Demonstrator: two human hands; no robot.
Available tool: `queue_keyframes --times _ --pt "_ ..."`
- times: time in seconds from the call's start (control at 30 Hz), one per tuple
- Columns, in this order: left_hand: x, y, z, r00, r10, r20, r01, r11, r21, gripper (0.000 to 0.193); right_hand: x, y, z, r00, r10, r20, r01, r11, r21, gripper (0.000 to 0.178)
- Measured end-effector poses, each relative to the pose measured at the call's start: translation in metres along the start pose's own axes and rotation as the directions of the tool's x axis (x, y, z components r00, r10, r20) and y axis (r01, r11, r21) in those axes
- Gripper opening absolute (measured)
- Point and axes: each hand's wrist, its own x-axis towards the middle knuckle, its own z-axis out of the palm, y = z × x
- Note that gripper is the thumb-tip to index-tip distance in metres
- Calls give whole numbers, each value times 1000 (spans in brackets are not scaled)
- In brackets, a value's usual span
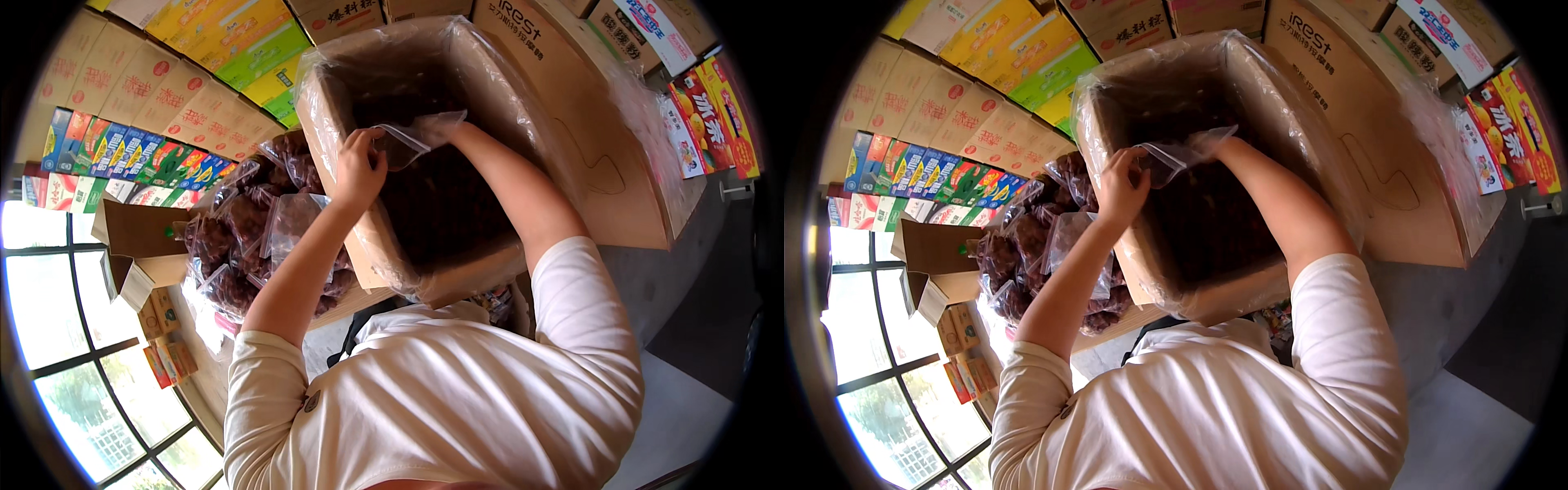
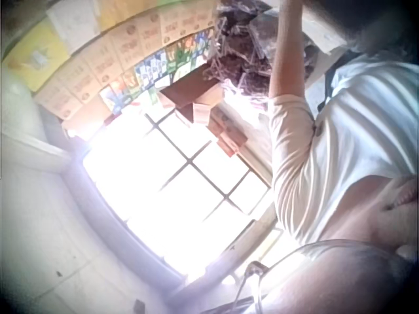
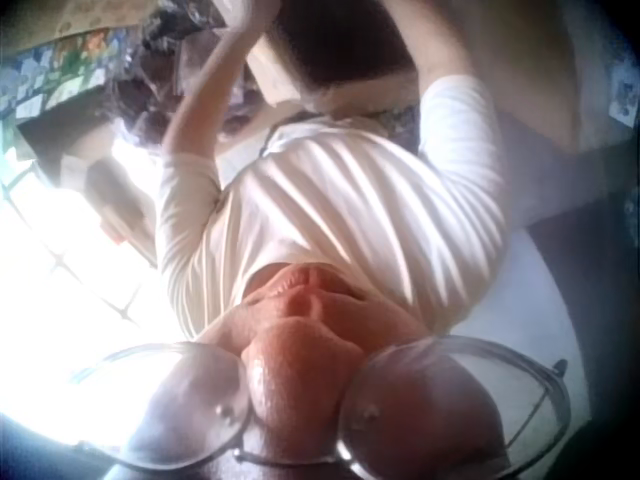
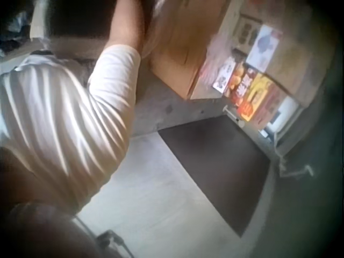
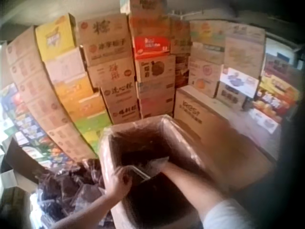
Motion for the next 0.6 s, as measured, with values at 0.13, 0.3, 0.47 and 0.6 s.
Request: queue_keyframes --times 0.13,0.3,0.47,0.6 --pt "-5 6 7 999 21 -49 -17 997 79 31 6 9 2 921 -351 -167 384 887 256 38" --pt "0 7 8 997 -8 -83 16 995 103 32 85 34 48 865 -387 -319 232 873 -428 46" --pt "0 4 9 995 -7 -96 22 987 160 34 150 22 77 841 -97 -532 78 995 -58 59" --pt "-1 1 12 997 -16 -76 29 983 179 38 182 7 81 851 19 -524 -57 997 -56 54"
